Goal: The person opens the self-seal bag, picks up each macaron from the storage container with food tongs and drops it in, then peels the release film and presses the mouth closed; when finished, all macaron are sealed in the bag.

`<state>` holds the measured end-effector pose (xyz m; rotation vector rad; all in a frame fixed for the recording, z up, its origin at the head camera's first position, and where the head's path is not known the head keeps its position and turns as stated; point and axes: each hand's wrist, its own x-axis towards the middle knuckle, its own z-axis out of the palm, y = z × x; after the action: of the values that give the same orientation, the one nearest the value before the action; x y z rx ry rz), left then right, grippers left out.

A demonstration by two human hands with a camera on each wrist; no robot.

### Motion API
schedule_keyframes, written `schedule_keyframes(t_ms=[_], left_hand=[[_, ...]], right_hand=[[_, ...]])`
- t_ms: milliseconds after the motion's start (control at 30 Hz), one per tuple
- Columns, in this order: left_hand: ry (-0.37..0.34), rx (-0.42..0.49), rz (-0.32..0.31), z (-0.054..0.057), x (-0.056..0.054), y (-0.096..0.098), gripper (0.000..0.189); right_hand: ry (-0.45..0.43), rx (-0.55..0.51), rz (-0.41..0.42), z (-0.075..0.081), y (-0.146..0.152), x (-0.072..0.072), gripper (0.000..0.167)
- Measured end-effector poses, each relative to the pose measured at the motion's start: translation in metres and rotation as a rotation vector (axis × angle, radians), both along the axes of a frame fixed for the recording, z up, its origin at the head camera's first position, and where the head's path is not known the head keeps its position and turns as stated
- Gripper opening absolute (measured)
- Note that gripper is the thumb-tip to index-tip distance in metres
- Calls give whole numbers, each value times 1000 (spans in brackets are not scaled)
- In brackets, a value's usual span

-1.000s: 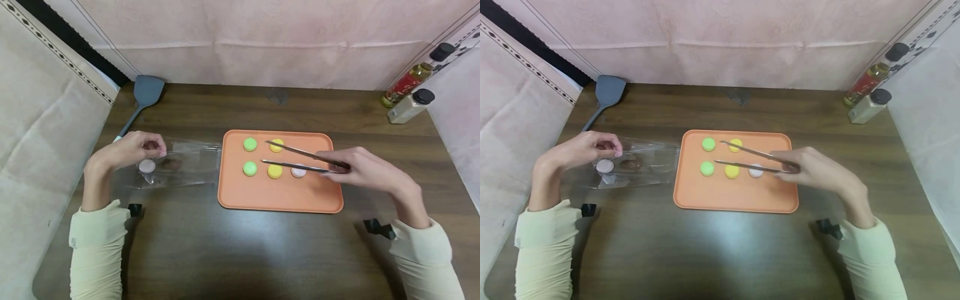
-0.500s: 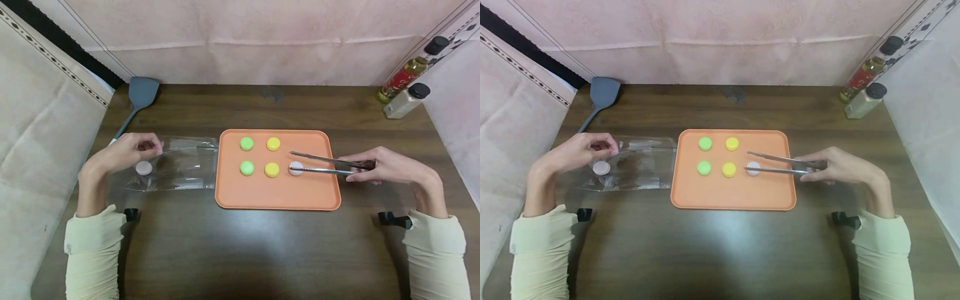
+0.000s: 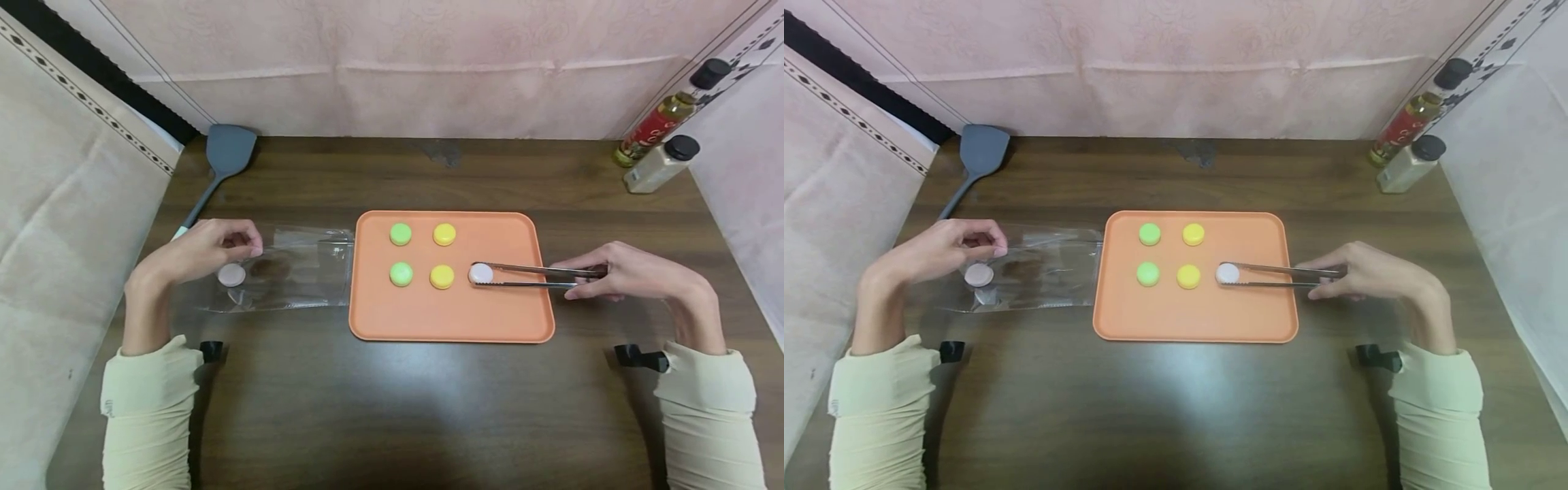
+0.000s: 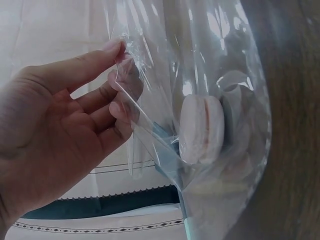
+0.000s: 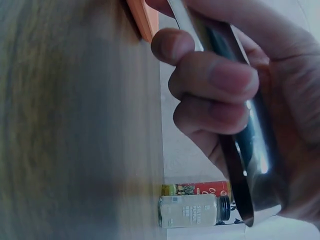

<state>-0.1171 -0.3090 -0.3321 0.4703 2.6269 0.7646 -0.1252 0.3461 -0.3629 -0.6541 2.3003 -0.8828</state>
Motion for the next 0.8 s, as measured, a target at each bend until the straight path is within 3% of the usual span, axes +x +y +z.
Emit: schedule_keyframes(t_ms=[433,800], left_hand=[[14,16,-4,3,1,-2,13],[-16,8,-5,4,1,-2,14]], right_hand=[[34,20,22,4,-1,2,37],[6,-22,110,12,-15,6,34]])
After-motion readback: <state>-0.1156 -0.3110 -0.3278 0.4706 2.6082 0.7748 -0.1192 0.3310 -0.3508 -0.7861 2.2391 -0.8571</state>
